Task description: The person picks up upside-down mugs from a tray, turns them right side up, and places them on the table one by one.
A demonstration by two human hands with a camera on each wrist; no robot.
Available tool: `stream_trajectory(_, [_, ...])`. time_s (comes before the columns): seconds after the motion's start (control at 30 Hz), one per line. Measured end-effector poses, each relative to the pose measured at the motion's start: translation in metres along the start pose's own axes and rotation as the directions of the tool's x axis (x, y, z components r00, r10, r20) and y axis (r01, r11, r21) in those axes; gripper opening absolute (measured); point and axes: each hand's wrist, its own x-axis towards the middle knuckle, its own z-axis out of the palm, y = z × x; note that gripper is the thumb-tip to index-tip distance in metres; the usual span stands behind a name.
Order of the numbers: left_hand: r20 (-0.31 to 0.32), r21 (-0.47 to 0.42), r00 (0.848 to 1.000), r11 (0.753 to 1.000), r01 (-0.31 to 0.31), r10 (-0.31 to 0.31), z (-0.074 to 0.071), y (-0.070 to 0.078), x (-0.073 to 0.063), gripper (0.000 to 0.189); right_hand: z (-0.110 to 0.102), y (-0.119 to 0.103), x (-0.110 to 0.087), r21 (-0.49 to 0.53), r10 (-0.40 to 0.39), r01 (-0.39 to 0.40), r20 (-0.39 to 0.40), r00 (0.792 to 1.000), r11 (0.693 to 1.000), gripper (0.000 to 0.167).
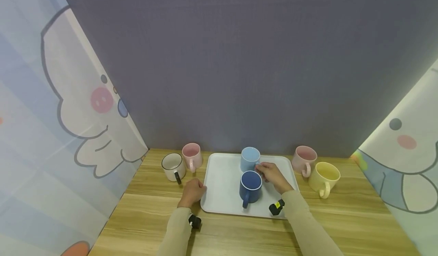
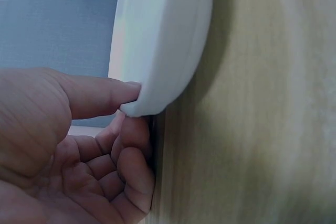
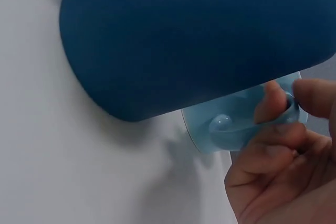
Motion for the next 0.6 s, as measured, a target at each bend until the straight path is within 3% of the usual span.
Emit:
stream_trajectory(0.33, [0.003,0.006,1.000,1.000,0.005,-0.005,0.0005,-0.0007,0.0005,0.013,0.0024,0.0004,-0.0020,0.045,0.026,-0.023,-0.077,0.997,0.999,0.031])
stream_trajectory(0.6, [0.003,0.004,1.000,1.000,0.005,-0.005,-0.0005,0.0002,-0.0002,0.013,0.0051,0.0014,-0.0056,0.167,0.103,-0.085,-0.098,0.990,0.982,0.027])
